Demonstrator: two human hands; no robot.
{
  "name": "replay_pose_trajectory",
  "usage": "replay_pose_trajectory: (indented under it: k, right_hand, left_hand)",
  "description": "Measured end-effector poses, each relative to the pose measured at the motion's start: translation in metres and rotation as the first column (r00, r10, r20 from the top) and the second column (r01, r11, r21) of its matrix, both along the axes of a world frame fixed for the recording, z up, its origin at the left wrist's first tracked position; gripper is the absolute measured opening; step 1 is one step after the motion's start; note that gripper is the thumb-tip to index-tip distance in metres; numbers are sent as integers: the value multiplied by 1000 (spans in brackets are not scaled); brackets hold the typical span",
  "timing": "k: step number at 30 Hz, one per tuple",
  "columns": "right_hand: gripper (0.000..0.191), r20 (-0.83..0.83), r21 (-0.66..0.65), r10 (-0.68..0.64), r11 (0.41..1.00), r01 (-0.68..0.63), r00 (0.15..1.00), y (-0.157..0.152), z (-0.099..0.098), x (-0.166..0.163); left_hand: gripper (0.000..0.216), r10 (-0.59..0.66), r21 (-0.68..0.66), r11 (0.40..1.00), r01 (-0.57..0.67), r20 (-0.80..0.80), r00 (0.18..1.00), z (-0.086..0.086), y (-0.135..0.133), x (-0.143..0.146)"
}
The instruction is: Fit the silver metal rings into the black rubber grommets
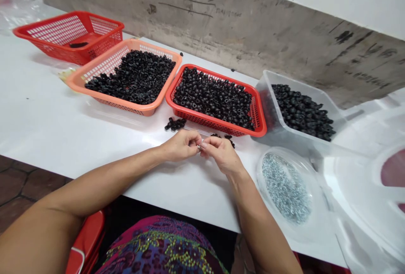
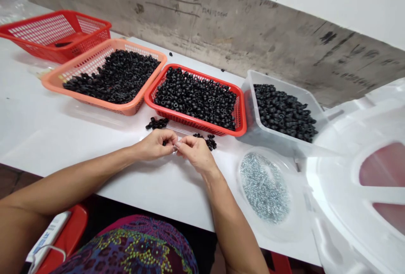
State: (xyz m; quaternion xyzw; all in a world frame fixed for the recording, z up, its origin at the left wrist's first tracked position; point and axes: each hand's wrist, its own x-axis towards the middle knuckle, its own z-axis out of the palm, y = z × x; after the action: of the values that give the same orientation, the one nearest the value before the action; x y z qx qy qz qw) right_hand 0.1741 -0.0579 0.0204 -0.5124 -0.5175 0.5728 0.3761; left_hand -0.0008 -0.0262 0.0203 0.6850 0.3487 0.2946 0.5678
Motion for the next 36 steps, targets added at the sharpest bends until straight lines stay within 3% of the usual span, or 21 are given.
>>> replay_pose_trajectory:
  k: [5,9,14,18,23,29,36]
  right_hand:
    - [26,20,-12,-24,1000,24,1000,0,-2,-1]
    - [27,36,7,-66,998,66,997,1,1,-1]
    - [15,20,186,-157,971,151,987,-2,6,0]
    - [17,58,324,-140,939,114,988,-5,7,-2]
    - [12,167,343,-144,936,80,975,-7,7,-5]
    - [21,310,332,-105,943,-4,945,-8,11,-6]
    - [35,381,258,-56,965,-48,923,-8,13,-7]
  left_hand:
    - [6,-26,-14,1000,26,21,999,0,0,-1]
    - [8,-4,-147,989,22,118,993,0,4,-1]
    - [16,40,-407,912,60,233,972,-1,8,-3]
    - [19,40,-468,879,93,268,963,0,9,-4]
    - [18,12,-409,908,92,243,970,1,7,-3]
    - [17,8,-138,990,9,118,993,0,6,-3]
    - [9,-47,-11,999,48,27,999,0,3,-2]
